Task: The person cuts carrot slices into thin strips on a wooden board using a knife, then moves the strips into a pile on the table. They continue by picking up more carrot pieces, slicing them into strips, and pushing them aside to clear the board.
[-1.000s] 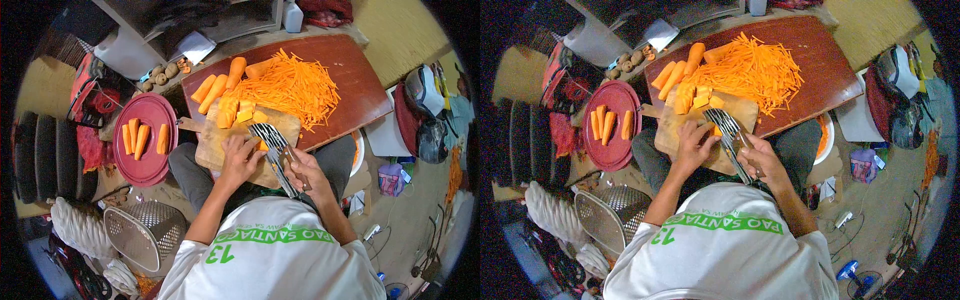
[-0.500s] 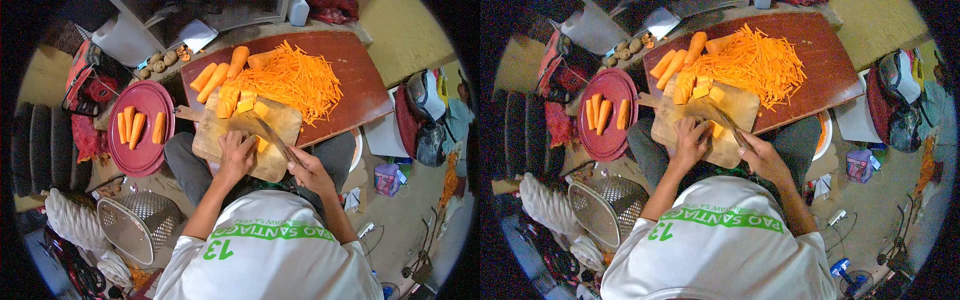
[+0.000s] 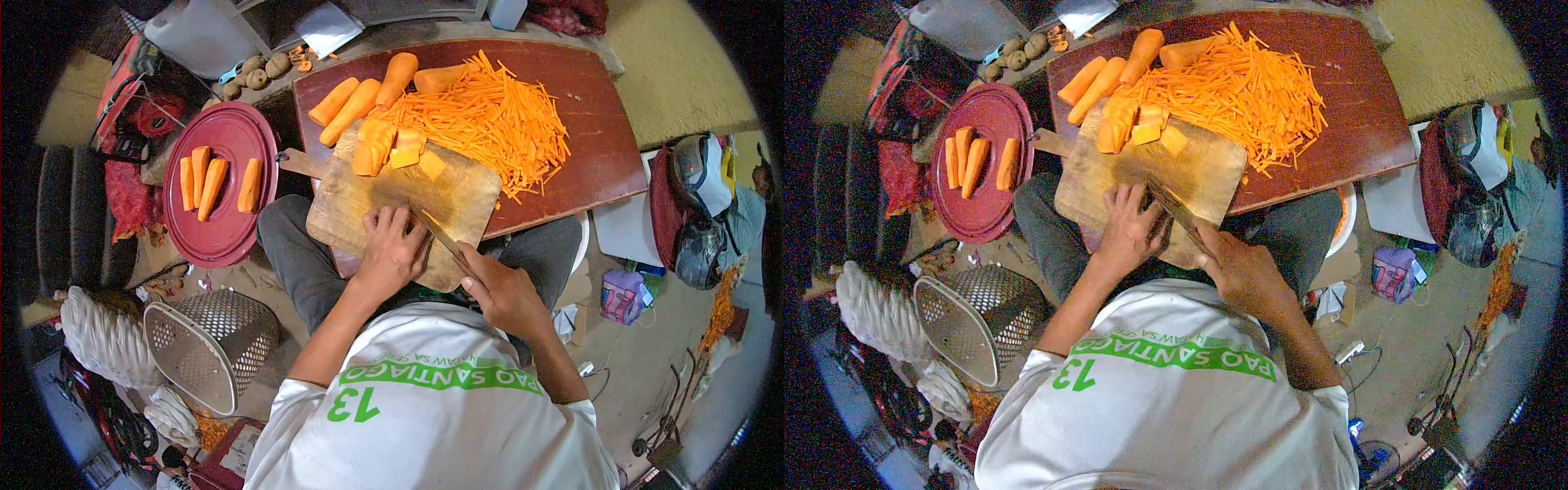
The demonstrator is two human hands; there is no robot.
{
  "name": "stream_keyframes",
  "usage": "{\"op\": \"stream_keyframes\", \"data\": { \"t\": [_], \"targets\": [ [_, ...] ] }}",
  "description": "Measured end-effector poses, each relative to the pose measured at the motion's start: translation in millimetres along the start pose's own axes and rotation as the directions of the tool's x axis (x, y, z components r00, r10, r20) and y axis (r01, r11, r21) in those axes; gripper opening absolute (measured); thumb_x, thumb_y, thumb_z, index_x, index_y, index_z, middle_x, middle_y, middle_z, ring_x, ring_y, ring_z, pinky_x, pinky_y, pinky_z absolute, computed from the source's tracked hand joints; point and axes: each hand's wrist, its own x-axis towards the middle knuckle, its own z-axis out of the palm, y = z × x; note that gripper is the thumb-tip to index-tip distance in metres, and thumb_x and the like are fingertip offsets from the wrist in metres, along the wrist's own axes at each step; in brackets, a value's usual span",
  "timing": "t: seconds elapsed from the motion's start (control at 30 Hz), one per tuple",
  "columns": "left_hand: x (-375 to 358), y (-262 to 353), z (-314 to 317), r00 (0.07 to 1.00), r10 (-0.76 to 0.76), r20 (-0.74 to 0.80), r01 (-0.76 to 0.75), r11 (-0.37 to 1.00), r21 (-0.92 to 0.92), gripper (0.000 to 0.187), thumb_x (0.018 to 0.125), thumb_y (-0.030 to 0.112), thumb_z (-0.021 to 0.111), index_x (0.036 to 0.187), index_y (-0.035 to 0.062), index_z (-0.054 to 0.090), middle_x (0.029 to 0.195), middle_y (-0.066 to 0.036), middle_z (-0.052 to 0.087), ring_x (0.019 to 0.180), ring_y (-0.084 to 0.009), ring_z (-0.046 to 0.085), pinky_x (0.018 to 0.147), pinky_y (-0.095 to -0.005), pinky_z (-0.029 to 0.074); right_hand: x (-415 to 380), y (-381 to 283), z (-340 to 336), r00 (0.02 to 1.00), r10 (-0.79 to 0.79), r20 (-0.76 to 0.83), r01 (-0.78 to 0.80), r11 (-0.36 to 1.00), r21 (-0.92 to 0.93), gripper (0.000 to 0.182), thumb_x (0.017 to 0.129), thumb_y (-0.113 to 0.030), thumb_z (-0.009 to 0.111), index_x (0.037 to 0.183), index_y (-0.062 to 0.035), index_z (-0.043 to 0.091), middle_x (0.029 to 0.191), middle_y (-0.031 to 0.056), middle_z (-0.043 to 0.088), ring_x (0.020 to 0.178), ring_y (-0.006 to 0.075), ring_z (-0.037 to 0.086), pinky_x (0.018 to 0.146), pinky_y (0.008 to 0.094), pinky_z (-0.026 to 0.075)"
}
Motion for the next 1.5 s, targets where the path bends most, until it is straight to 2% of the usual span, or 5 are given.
{"op": "stream_keyframes", "data": {
  "t": [0.4,0.7,0.8,0.9,1.5],
  "targets": [
    [-2,-4,5,1.0,-0.01,0.02,0.01,0.999,-0.039,0.032,0.081,0.017,0.082,0.11,0.0062,0.073,0.118,-0.018,0.057,0.11,-0.0391,0.052,0.096,-0.0568,0.039,1,-10,-3,0.978,0.142,0.153,-0.117,0.98,-0.16,0.052,0.107,-0.019,0.058,0.154,-0.0033,0.043,0.115,0.0258,0.07,0.104,0.0449,0.072,0.08,0.0581,0.058],
    [-4,-3,3,1.0,0.009,0.013,-0.009,1.0,-0.019,0.036,0.079,0.014,0.081,0.114,0.0071,0.074,0.113,-0.012,0.059,0.108,-0.036,0.054,0.096,-0.0557,0.038,23,-11,-4,0.998,-0.012,0.063,0.018,0.995,-0.095,0.04,0.106,-0.018,0.059,0.142,-0.0071,0.047,0.122,0.0246,0.071,0.108,0.0454,0.071,0.082,0.0563,0.06],
    [-6,-6,4,1.0,0.024,0.018,-0.023,0.999,-0.047,0.041,0.076,0.013,0.081,0.116,0.0064,0.074,0.115,-0.012,0.06,0.109,-0.0352,0.054,0.097,-0.0553,0.039,13,-14,-5,0.967,0.189,0.168,-0.162,0.973,-0.165,0.039,0.106,-0.018,0.059,0.141,-0.0065,0.048,0.12,0.0251,0.072,0.107,0.0454,0.072,0.082,0.0563,0.059],
    [-5,-8,5,0.999,0.042,0.013,-0.041,0.997,-0.069,0.044,0.074,0.012,0.08,0.117,0.005,0.074,0.115,-0.011,0.061,0.109,-0.0344,0.055,0.097,-0.055,0.039,27,-6,10,0.999,0.005,0.047,-0.003,0.999,-0.052,0.049,0.106,-0.024,0.058,0.149,-0.0032,0.043,0.114,0.0274,0.072,0.099,0.0486,0.074,0.08,0.0573,0.063],
    [-11,-10,7,0.999,0.034,-0.035,-0.039,0.991,-0.125,0.046,0.066,0.005,0.082,0.111,0.0003,0.072,0.11,-0.015,0.059,0.106,-0.0368,0.056,0.097,-0.0528,0.041,21,-18,8,0.996,-0.005,0.084,0.014,0.994,-0.107,0.045,0.108,-0.021,0.057,0.145,0.0025,0.046,0.128,0.0295,0.067,0.106,0.0444,0.073,0.079,0.055,0.063]
  ]
}}
